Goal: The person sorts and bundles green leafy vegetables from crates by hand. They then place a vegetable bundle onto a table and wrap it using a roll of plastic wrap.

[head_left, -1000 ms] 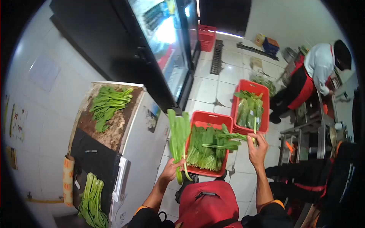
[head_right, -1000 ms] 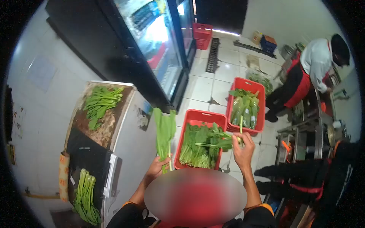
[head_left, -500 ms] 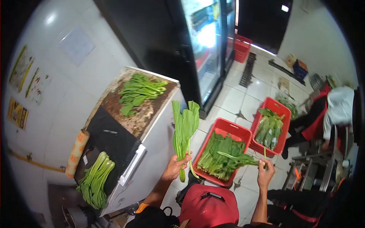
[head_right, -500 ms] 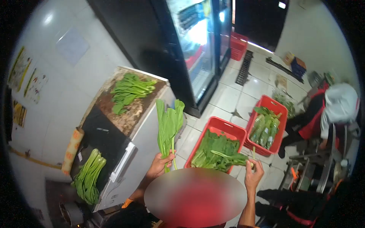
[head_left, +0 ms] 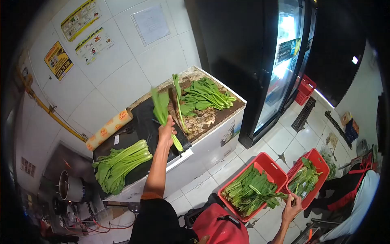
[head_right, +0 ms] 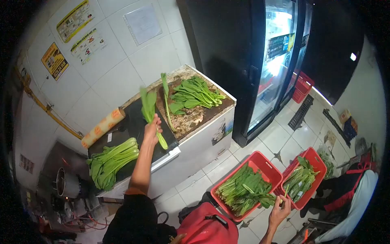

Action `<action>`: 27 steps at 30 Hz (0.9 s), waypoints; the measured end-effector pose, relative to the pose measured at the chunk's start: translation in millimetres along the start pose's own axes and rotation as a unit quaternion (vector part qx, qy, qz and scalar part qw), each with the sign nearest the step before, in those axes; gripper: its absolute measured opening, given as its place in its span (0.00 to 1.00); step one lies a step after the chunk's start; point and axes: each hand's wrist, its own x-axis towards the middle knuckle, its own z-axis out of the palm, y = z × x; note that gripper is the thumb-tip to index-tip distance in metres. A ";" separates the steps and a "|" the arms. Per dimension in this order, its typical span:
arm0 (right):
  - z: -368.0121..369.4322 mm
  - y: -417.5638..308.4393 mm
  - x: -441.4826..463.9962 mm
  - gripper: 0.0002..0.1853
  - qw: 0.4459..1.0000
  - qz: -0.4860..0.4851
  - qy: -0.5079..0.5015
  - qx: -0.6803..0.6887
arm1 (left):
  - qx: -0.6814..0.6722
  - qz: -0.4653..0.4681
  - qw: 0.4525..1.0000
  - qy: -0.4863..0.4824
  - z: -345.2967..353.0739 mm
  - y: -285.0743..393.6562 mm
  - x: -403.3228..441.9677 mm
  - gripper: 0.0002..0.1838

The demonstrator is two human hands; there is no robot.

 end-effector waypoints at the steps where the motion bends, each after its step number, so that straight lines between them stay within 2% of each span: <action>1: 3.3 -16.9 2.9 0.03 0.999 -0.012 0.026 0.018 | -0.108 -0.036 0.993 -0.025 -6.0 -7.9 -8.3 0.17; 3: 0.2 -48.0 11.7 0.04 1.000 0.019 0.014 0.004 | -0.293 -0.119 0.943 -0.100 -15.1 -33.3 -21.9 0.18; 5: -4.9 -58.8 21.5 0.06 0.998 -0.039 0.036 0.039 | -0.313 -0.148 0.929 -0.130 -2.3 -51.1 -54.5 0.17; 7: -12.4 -97.9 26.1 0.08 0.996 -0.035 0.044 0.068 | -0.300 -0.160 0.925 -0.169 19.7 -62.6 -90.8 0.19; 9: -11.9 -136.2 24.6 0.11 0.986 -0.106 0.056 0.112 | -0.289 -0.175 0.916 -0.216 52.0 -67.8 -129.0 0.21; 10: -10.5 -146.4 22.9 0.10 0.977 -0.197 0.046 0.073 | -0.265 -0.189 0.919 -0.221 69.3 -67.2 -148.7 0.23; 11: -6.8 -159.4 17.4 0.10 0.971 -0.222 0.034 0.086 | -0.241 -0.201 0.922 -0.225 83.3 -70.8 -164.4 0.25; 12: -0.2 -167.4 13.7 0.11 0.958 -0.280 0.026 0.058 | -0.236 -0.198 0.908 -0.284 93.1 -78.2 -175.4 0.29; 14: 22.1 -176.5 2.7 0.15 0.942 -0.329 -0.019 0.067 | -0.272 -0.229 0.867 -0.349 118.0 -70.8 -205.9 0.35; 17: 55.5 -153.9 -18.6 0.17 0.925 -0.353 -0.134 0.053 | -0.331 -0.278 0.793 -0.430 137.3 -73.0 -221.4 0.39; 19: 67.6 -141.3 -35.1 0.15 0.934 -0.324 -0.139 0.056 | -0.350 -0.288 0.798 -0.397 144.5 -73.4 -227.2 0.37; 22: 61.2 -137.0 -37.1 0.15 0.936 -0.302 -0.168 0.065 | -0.292 -0.279 0.843 -0.354 146.3 -80.1 -228.6 0.24; 23: 59.6 -135.2 -37.5 0.15 0.936 -0.300 -0.171 0.065 | -0.292 -0.281 0.844 -0.351 145.5 -82.2 -227.0 0.24; 25: 55.9 -130.3 -39.4 0.13 0.952 -0.138 -0.217 0.168 | -0.312 -0.283 0.835 -0.355 147.2 -80.2 -225.1 0.20; 27: 58.9 -124.2 -40.8 0.12 0.929 0.045 -0.230 0.285 | -0.294 -0.275 0.843 -0.357 145.9 -76.3 -223.8 0.17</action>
